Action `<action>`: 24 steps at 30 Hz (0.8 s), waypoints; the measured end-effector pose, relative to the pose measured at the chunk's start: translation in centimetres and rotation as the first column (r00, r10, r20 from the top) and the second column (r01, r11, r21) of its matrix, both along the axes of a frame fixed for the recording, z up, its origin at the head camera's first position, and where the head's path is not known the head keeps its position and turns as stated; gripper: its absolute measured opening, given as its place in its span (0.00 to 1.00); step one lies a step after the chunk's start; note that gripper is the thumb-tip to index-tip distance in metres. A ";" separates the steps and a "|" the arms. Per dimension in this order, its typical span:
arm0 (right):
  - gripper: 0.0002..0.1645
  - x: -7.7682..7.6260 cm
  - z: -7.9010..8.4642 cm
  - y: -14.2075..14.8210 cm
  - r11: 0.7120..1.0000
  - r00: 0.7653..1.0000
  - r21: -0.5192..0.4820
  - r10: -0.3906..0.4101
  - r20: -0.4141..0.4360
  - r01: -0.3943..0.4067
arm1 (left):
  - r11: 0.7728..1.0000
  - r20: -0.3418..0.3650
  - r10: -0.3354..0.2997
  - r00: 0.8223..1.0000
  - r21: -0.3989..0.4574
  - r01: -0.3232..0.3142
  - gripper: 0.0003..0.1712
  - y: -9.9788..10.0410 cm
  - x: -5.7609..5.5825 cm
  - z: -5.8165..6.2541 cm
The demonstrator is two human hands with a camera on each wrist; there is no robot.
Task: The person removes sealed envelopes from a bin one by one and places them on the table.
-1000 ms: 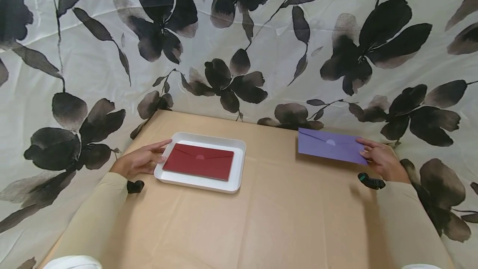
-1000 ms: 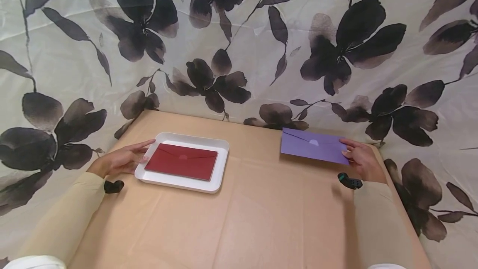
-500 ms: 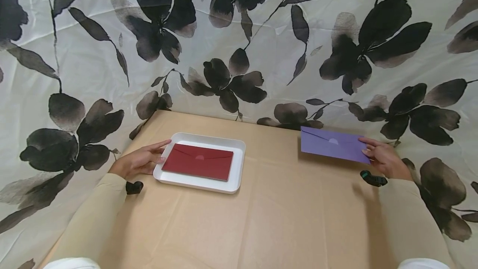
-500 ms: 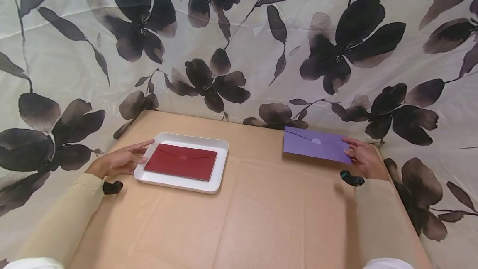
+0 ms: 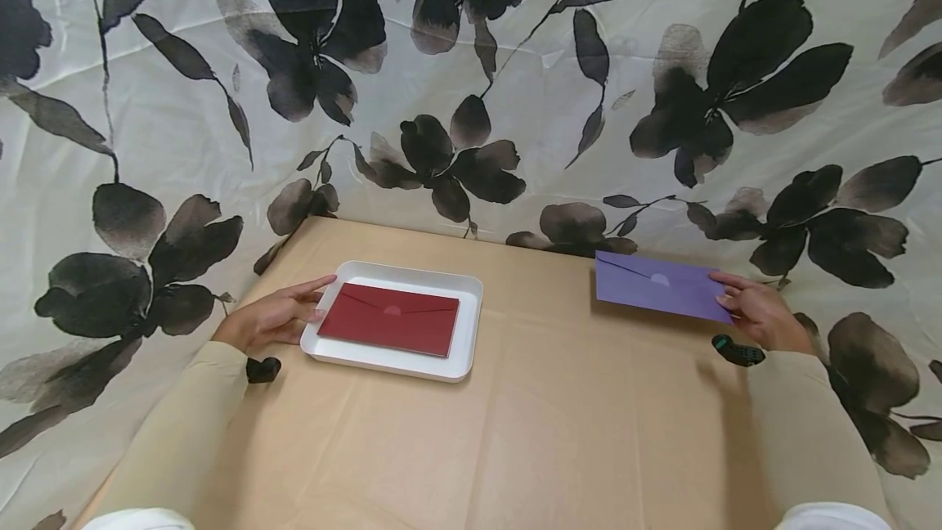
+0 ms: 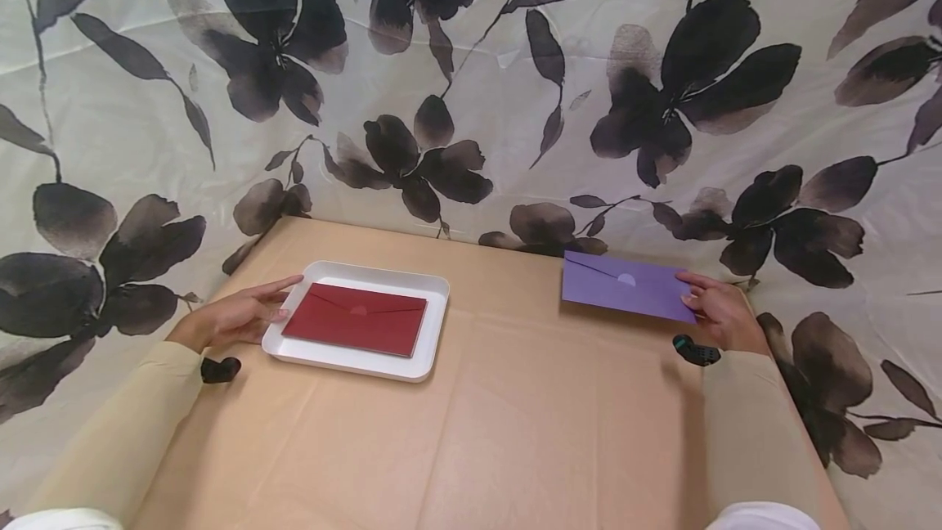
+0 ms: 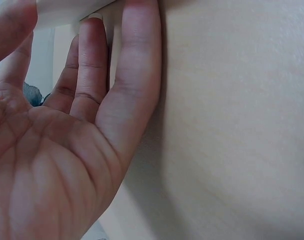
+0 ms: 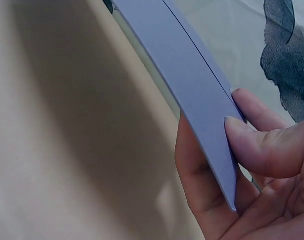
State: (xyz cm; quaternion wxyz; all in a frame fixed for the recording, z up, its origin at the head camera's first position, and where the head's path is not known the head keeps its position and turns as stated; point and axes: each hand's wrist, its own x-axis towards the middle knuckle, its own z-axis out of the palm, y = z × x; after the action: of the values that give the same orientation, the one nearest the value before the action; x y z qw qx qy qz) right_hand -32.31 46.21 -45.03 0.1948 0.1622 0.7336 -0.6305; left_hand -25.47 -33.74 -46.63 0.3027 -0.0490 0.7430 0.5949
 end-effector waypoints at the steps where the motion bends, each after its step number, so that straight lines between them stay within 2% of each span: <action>1: 0.42 0.0 0.0 0.1 1.000 1.000 -0.011 -0.003 0.001 0.003 | 1.000 0.002 0.002 1.000 0.004 -0.002 0.48 0.0 0.0 0.0; 8: 0.34 -0.5 -0.2 0.4 0.998 1.000 -0.061 -0.005 -0.028 0.003 | 1.000 -0.006 -0.003 1.000 0.021 0.003 0.49 -0.2 0.1 -0.1; 11: 0.34 -0.6 -0.3 0.7 0.998 0.999 -0.064 0.003 -0.040 -0.005 | 1.000 -0.007 -0.005 1.000 0.021 0.005 0.49 -0.2 0.1 -0.1; 14: 0.36 -0.6 -0.3 0.9 0.998 0.999 0.054 0.038 -0.030 -0.036 | 1.000 -0.003 0.000 1.000 0.021 0.000 0.49 -0.1 0.0 -0.2; 18: 0.39 -0.6 -0.3 1.3 0.980 0.997 0.186 0.068 0.025 -0.071 | 1.000 0.004 0.009 1.000 0.009 -0.009 0.49 0.0 -0.1 -0.2; 21: 0.40 -0.8 -0.5 1.5 0.981 0.997 0.184 0.058 0.042 -0.065 | 1.000 0.005 0.014 1.000 -0.001 -0.014 0.49 0.0 -0.1 -0.2; 24: 0.40 -0.8 -0.8 1.8 0.979 0.997 0.189 0.077 0.011 -0.078 | 1.000 0.004 0.013 1.000 -0.010 -0.013 0.49 0.1 -0.2 -0.1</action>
State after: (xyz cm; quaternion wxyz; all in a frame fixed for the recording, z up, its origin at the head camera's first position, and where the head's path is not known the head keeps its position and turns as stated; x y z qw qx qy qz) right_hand -33.10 47.99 -45.84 0.2043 0.1527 0.7958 -0.5493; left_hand -25.65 -33.68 -46.77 0.2999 -0.0564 0.7452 0.5929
